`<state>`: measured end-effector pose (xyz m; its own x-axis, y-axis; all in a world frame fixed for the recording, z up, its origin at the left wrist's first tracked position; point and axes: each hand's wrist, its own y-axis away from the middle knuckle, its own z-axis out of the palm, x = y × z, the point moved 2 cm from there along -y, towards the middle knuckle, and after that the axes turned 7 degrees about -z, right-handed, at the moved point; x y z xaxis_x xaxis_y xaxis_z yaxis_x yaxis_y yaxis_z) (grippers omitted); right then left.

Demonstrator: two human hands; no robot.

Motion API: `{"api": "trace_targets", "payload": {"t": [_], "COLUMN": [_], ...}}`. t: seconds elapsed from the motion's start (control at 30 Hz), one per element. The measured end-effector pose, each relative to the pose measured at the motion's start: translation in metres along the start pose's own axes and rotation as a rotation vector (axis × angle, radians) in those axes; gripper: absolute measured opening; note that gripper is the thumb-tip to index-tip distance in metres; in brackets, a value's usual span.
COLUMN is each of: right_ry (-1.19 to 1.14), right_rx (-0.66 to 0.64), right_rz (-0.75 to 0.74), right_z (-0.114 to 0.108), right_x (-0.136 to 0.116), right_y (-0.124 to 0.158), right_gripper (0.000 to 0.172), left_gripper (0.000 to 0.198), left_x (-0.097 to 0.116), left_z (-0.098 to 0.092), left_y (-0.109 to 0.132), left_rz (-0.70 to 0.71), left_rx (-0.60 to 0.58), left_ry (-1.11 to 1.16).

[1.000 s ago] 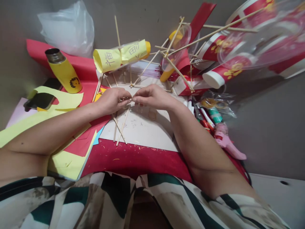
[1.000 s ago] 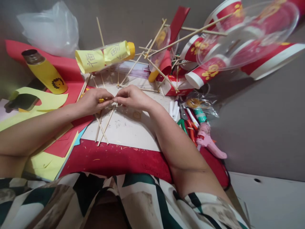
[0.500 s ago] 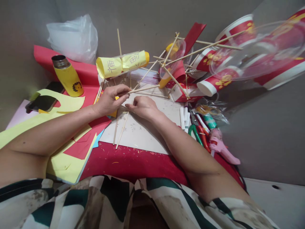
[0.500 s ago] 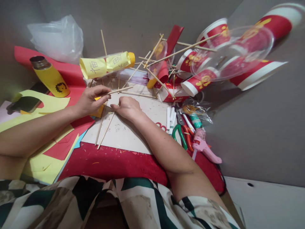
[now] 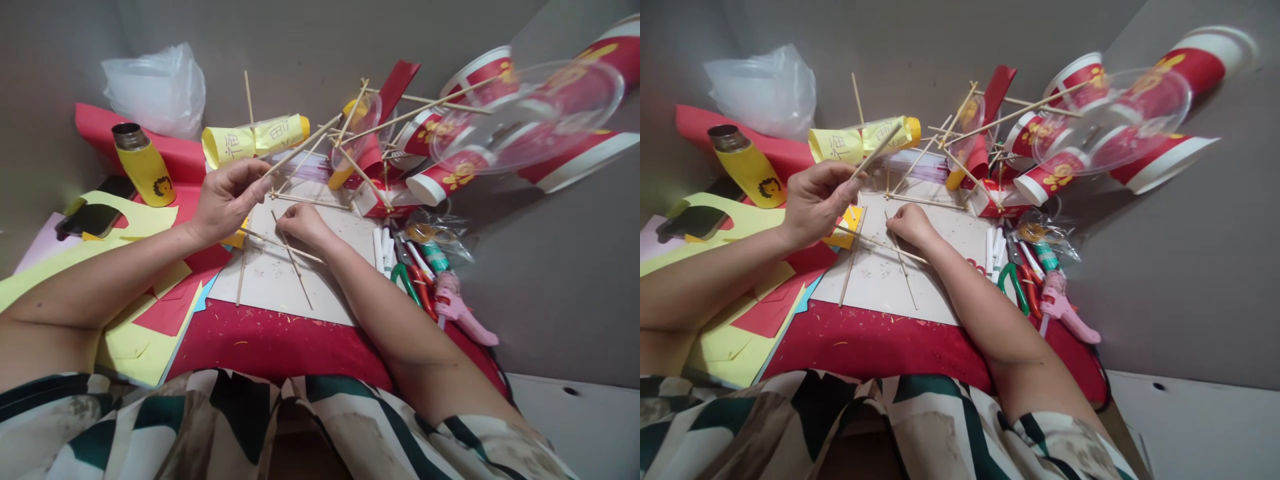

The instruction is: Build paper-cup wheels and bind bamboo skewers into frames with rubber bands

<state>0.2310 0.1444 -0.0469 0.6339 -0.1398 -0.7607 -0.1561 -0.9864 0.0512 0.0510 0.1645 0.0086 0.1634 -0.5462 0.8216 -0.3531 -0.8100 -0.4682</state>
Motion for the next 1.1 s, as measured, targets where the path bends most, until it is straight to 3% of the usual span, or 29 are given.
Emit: {"api": "trace_targets", "payload": {"t": [0.1,0.3,0.43,0.63,0.8,0.87,1.0,1.1], "right_ry": [-0.080,-0.351,-0.433,-0.434,-0.424,-0.349,-0.286,-0.271], "right_rx": [0.052,0.244,0.350,0.504,0.486,0.466,0.409,0.389], "right_rz": [-0.009,-0.227,-0.368,-0.605,-0.736,-0.745,-0.740,-0.732], "right_z": [-0.008,-0.035,-0.048,-0.053,-0.039,-0.033,-0.025,-0.023], "right_x": [-0.006,-0.018,-0.026,-0.044,-0.043,-0.038,-0.033,-0.033], "right_y": [0.003,0.002,0.006,0.029,0.038,0.038,0.038,0.039], "right_gripper": [0.018,0.005,0.025,0.029,0.021,0.026,0.035,0.039], "left_gripper": [0.023,0.024,0.029,0.006,0.007,0.010,0.036,0.032], "left_x": [0.005,0.012,0.013,0.012,0.006,0.004,0.000,0.002], "left_z": [-0.004,-0.016,-0.018,-0.013,-0.008,-0.007,-0.005,-0.005], "left_y": [-0.002,-0.011,-0.013,-0.012,-0.009,-0.008,-0.007,-0.006], "left_rz": [-0.025,-0.037,-0.081,-0.187,-0.249,-0.225,-0.178,-0.172], "left_rx": [-0.016,-0.140,-0.277,-0.452,-0.459,-0.442,-0.440,-0.433], "left_ry": [0.040,0.221,0.316,0.376,0.383,0.364,0.342,0.368]}}
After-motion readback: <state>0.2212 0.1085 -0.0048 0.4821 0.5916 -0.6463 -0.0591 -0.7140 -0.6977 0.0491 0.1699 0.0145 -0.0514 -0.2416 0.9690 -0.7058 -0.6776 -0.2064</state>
